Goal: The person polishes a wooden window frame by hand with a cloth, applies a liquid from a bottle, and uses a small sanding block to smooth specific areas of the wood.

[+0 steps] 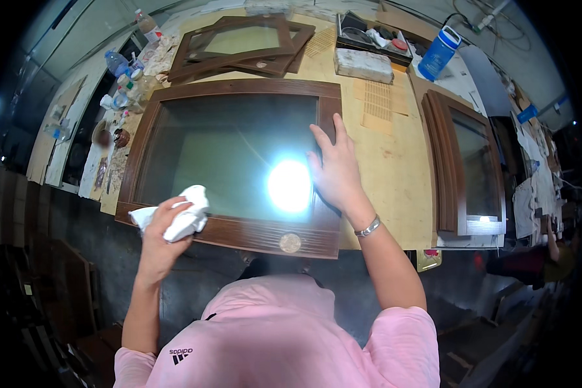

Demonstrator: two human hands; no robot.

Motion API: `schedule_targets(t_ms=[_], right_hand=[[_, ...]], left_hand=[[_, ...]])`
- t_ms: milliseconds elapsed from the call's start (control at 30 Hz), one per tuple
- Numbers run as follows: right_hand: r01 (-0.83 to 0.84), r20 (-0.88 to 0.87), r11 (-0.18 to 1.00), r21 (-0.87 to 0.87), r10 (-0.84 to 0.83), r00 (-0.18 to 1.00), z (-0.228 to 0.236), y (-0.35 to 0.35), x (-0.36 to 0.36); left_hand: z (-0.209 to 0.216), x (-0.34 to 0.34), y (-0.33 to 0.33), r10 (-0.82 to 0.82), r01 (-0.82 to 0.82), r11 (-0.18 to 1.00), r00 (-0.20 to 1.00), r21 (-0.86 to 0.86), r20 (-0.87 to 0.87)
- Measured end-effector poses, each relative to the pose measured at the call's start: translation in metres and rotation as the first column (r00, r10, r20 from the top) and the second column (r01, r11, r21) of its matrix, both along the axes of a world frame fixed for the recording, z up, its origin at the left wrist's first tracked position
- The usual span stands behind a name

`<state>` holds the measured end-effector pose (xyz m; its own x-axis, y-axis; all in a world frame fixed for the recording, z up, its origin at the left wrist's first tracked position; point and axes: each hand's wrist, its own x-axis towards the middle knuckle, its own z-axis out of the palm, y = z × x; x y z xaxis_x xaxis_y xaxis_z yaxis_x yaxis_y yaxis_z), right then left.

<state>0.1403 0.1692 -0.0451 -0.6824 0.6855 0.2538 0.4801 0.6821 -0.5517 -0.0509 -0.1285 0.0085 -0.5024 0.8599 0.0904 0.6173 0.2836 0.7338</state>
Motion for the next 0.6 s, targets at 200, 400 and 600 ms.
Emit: schedule_targets(t_ms=[200,400,600], right_hand=[[-0.007,-0.012,1.0,0.007,0.007,1.0,-0.001,-0.002,-0.002],[-0.104,0.025,0.907,0.408,0.103,0.994,0.028,-0.024,-0.005],[-0.695,-0.529,0.389,-0.605,0.456,0.716,0.085,-0.099,-0.04]], left_hand=[[-0.005,0.016,0.001,-0.047,0.049,0.998,0.998,0.041,-0.048],[0.005,0.045,-0.002,-0.082,-0.183,0.947,0.662,0.266,0.745],[0.022,0.031,0.01,-0.127,-0.274,0.863,0.696,0.425,0.707]])
